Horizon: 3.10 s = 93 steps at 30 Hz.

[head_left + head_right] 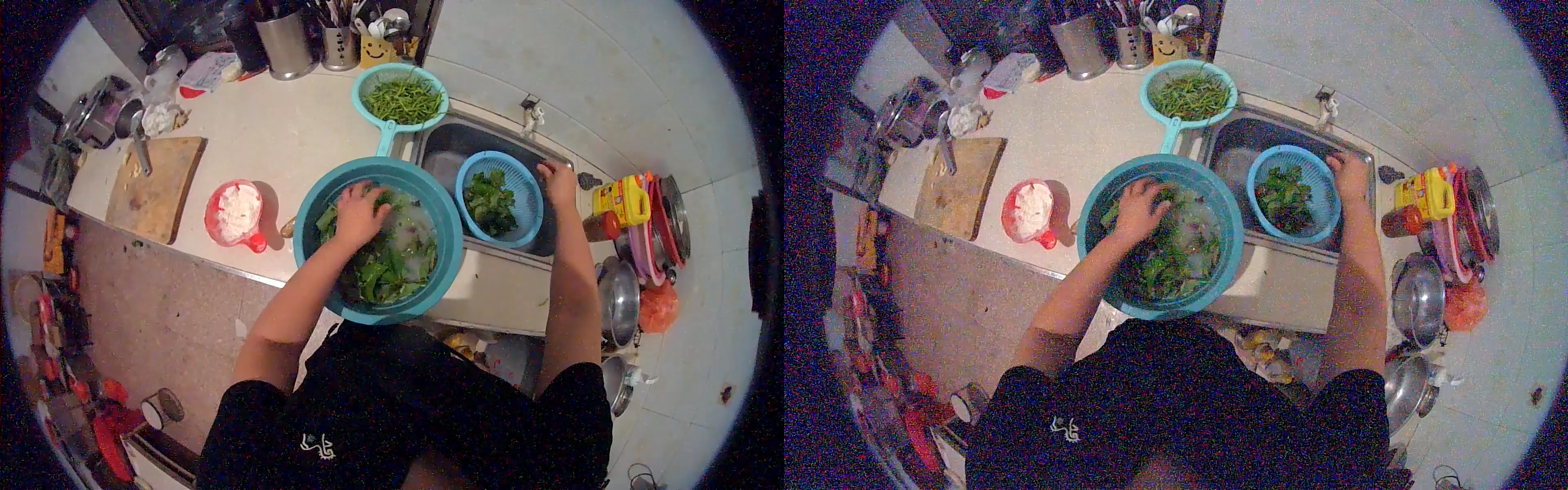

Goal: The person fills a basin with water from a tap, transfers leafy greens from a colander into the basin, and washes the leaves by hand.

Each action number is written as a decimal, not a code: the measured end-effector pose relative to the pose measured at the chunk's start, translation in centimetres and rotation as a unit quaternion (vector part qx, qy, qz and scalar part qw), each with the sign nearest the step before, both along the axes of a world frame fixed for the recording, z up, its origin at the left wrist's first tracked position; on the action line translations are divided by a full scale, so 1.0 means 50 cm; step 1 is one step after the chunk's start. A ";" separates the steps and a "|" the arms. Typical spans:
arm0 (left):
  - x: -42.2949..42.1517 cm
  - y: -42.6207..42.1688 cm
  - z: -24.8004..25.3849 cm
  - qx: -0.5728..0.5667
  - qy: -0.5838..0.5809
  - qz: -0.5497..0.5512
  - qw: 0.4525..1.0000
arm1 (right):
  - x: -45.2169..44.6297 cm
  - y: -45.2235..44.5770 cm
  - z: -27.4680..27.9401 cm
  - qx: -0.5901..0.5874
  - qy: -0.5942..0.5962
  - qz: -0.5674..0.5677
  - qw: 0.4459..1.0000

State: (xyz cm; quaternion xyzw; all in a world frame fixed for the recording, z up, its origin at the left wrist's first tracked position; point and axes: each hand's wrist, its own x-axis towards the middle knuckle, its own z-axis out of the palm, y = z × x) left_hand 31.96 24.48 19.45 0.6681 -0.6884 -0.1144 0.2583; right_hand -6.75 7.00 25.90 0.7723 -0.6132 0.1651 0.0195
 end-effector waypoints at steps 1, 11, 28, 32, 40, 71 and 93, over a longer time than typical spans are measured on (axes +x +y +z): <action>-0.013 -0.002 -0.001 0.000 0.000 0.000 1.000 | -0.008 -0.003 -0.008 0.000 0.000 0.000 1.000; -0.121 0.021 -0.030 0.214 -0.156 -0.112 0.958 | -0.003 -0.004 -0.024 0.206 -0.689 -0.094 0.689; 0.015 0.013 0.032 0.104 -0.093 -0.042 0.989 | 0.303 0.163 0.003 -0.033 -0.160 0.167 0.972; 0.029 0.014 0.017 0.182 -0.155 -0.065 0.969 | 0.440 0.248 -0.011 0.195 -0.078 0.278 0.937; 0.025 0.027 -0.002 0.349 -0.142 -0.061 0.924 | 0.506 0.278 -0.127 0.336 0.048 0.297 0.892; -0.004 0.008 -0.086 0.111 0.058 0.101 0.987 | 0.545 0.322 -0.153 0.288 -0.092 0.053 0.952; -0.018 0.011 0.010 0.333 0.647 0.215 0.651 | 0.570 0.309 -0.110 0.237 -0.070 0.121 0.961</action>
